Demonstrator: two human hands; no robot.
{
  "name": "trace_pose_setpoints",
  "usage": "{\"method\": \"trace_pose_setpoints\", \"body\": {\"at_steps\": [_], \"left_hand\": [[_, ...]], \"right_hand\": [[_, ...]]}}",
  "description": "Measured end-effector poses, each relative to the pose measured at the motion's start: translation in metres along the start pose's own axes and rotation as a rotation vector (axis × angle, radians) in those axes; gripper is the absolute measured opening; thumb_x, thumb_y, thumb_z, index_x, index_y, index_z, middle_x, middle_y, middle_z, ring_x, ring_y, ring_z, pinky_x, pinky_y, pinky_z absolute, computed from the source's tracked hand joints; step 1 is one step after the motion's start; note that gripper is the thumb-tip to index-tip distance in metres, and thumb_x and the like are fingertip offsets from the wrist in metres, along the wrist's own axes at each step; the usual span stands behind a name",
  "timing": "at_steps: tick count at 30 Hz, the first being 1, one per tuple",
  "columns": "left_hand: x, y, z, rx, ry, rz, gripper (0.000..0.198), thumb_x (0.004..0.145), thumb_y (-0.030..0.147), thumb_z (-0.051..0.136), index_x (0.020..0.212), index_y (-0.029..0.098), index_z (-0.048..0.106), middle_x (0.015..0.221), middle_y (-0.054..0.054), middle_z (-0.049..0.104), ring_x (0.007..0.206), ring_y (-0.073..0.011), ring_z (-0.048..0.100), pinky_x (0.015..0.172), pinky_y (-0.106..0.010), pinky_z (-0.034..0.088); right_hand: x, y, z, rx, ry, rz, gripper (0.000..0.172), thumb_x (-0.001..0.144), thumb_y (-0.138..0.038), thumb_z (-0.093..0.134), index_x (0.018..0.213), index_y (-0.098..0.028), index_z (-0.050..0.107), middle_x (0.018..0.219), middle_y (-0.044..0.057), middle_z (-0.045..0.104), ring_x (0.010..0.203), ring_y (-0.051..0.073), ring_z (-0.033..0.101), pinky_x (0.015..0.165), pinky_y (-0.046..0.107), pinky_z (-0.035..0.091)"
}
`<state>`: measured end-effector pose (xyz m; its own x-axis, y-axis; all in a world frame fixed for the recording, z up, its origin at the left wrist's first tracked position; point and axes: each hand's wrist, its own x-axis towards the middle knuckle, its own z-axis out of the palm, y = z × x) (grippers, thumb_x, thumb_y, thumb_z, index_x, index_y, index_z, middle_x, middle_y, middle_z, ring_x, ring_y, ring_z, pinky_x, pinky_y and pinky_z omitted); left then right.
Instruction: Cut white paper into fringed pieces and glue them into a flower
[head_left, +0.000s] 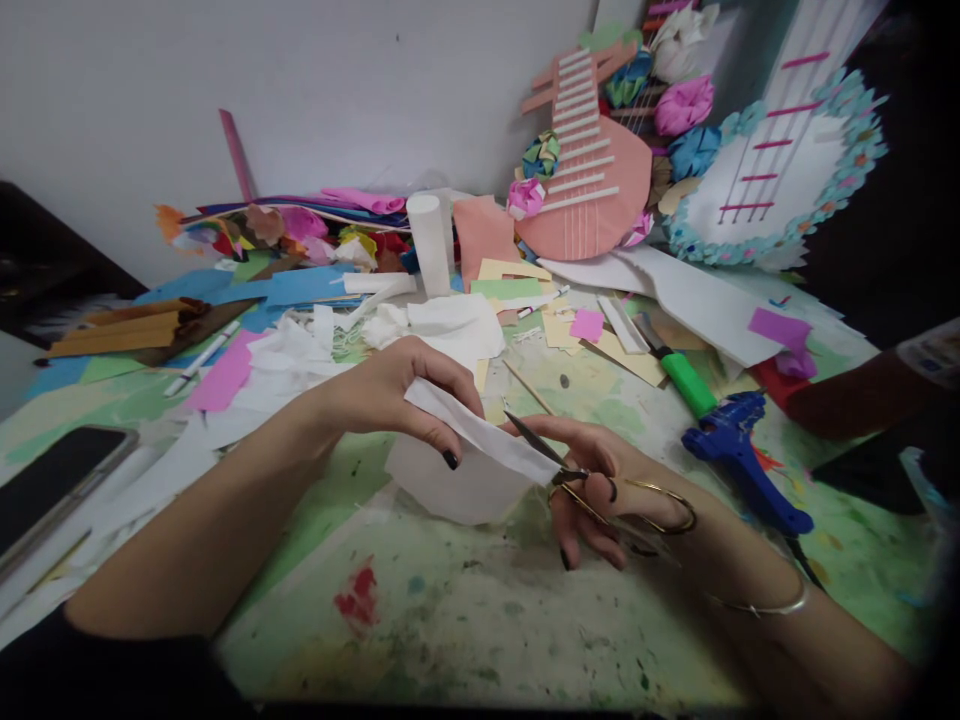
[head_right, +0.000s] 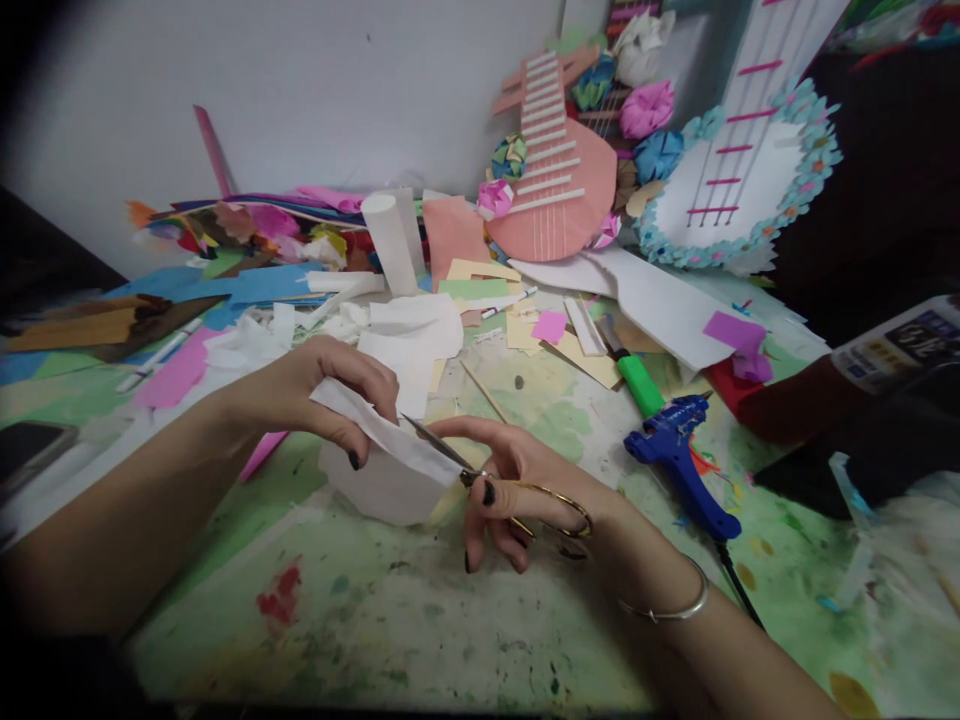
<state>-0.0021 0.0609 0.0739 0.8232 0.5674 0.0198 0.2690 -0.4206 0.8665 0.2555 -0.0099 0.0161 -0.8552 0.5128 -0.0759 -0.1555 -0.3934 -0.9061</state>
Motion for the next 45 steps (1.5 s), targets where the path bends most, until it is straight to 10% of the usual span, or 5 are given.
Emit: {"method": "trace_pose_setpoints", "body": {"at_steps": [13,29,36,45], "left_hand": [[-0.003,-0.006,-0.006,-0.084,0.213,-0.008,0.031,0.063,0.017,0.077,0.092,0.017,0.065,0.076,0.0,0.067,0.058,-0.0082,0.062,0.05,-0.013,0.049],[-0.008,-0.003,-0.011,-0.001,0.276,0.132,0.012,0.067,0.022,0.075,0.079,0.023,0.077,0.077,-0.005,0.074,0.07,-0.0178,0.069,0.061,-0.023,0.055],[0.003,-0.008,0.01,-0.111,0.562,0.132,0.015,0.059,0.022,0.082,0.063,0.018,0.068,0.064,0.0,0.067,0.057,-0.0097,0.059,0.05,-0.017,0.048],[0.006,-0.003,0.015,-0.307,0.486,0.158,0.045,0.063,0.013,0.078,0.096,0.022,0.048,0.071,0.003,0.07,0.056,-0.0093,0.064,0.048,-0.015,0.047]], "right_hand": [[-0.001,0.008,-0.003,-0.039,0.032,-0.016,0.056,0.081,-0.054,0.06,0.112,-0.007,0.06,0.069,0.01,0.072,0.037,0.006,0.055,0.032,0.013,0.034],[0.001,0.006,0.001,0.002,0.086,-0.033,0.064,0.079,-0.057,0.061,0.123,-0.015,0.039,0.07,0.007,0.071,0.035,0.006,0.052,0.032,0.013,0.033],[0.006,0.008,0.005,-0.075,0.116,-0.141,0.057,0.083,-0.053,0.059,0.119,-0.016,0.035,0.071,0.006,0.069,0.041,0.006,0.053,0.039,0.015,0.039],[0.01,0.01,0.006,-0.131,0.159,-0.212,0.056,0.083,-0.053,0.059,0.119,-0.018,0.033,0.075,0.007,0.068,0.047,0.008,0.054,0.044,0.018,0.041]]}}
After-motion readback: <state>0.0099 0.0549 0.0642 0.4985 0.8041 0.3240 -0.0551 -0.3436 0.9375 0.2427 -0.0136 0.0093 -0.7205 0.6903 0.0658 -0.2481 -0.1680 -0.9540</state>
